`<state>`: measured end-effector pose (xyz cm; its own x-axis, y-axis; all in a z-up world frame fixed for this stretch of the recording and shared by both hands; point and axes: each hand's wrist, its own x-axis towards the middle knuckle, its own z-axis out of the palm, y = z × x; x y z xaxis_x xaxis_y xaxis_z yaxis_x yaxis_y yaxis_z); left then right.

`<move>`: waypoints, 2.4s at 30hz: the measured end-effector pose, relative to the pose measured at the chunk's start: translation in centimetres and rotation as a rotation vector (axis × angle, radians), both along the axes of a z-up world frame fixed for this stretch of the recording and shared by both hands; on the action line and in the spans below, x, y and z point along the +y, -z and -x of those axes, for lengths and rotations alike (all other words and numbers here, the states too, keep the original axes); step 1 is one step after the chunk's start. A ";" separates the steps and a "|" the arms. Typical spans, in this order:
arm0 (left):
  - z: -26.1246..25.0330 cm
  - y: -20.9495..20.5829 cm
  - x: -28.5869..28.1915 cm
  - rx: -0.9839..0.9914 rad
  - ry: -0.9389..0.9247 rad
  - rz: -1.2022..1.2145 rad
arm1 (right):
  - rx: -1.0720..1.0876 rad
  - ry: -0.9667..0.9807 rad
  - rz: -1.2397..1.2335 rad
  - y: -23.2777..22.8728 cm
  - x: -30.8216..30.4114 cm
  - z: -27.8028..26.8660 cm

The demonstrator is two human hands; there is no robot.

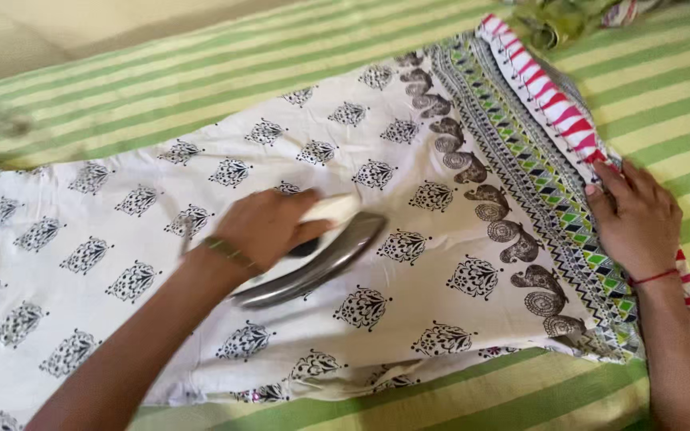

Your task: The person irons a white patterned garment on an ironing board, smoothing the fabric with one hand while pressing the iron over different sections of the item.

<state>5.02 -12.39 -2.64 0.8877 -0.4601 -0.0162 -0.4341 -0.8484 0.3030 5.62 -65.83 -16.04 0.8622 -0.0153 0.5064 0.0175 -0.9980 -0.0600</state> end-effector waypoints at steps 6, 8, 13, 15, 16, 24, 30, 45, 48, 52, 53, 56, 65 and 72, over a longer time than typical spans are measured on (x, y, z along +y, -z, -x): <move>-6.3 2.2 -11.4 -0.060 0.073 -0.013 | 0.023 -0.003 -0.081 -0.5 -0.1 -0.9; -7.6 2.5 -15.1 -0.153 0.183 0.145 | 0.016 0.028 -0.084 -1.0 0.3 -0.9; -10.0 2.5 -18.4 -0.126 0.249 0.095 | 0.022 0.098 -0.080 -1.8 1.0 -0.9; -9.7 3.0 -17.7 -0.110 0.296 0.108 | 0.019 0.123 -0.070 -1.0 0.5 -0.6; -9.7 2.9 -17.2 -0.124 0.337 0.126 | 0.010 0.129 -0.072 -0.8 0.1 -0.7; -3.3 0.7 -0.7 0.227 0.021 -0.103 | -0.091 0.161 -0.212 -0.6 1.0 -0.7; -3.6 3.4 1.5 0.264 -0.095 -0.148 | -0.096 0.209 -0.254 -3.1 3.6 -0.4; -12.9 1.3 -25.3 0.205 0.260 -0.001 | -0.104 0.311 -0.555 -2.8 2.7 -0.8; -11.7 1.4 -21.0 0.250 0.241 0.126 | -0.045 0.409 -0.460 -2.1 2.8 -1.1; -8.7 1.8 -13.2 0.142 0.175 0.053 | -0.087 0.406 -0.326 -1.0 2.9 -1.7; -8.5 2.1 -11.3 0.134 0.175 0.050 | -0.085 0.425 -0.306 -0.8 2.9 -1.6; -7.5 3.3 -6.7 0.087 0.115 -0.048 | -0.061 0.438 -0.279 -0.3 3.0 -1.0; -9.3 1.7 -10.6 0.088 0.012 0.026 | 0.107 0.092 -0.452 -0.3 -2.4 -11.3; -13.9 0.5 -17.6 0.160 0.007 0.036 | 0.602 0.048 -0.723 1.0 1.6 -36.9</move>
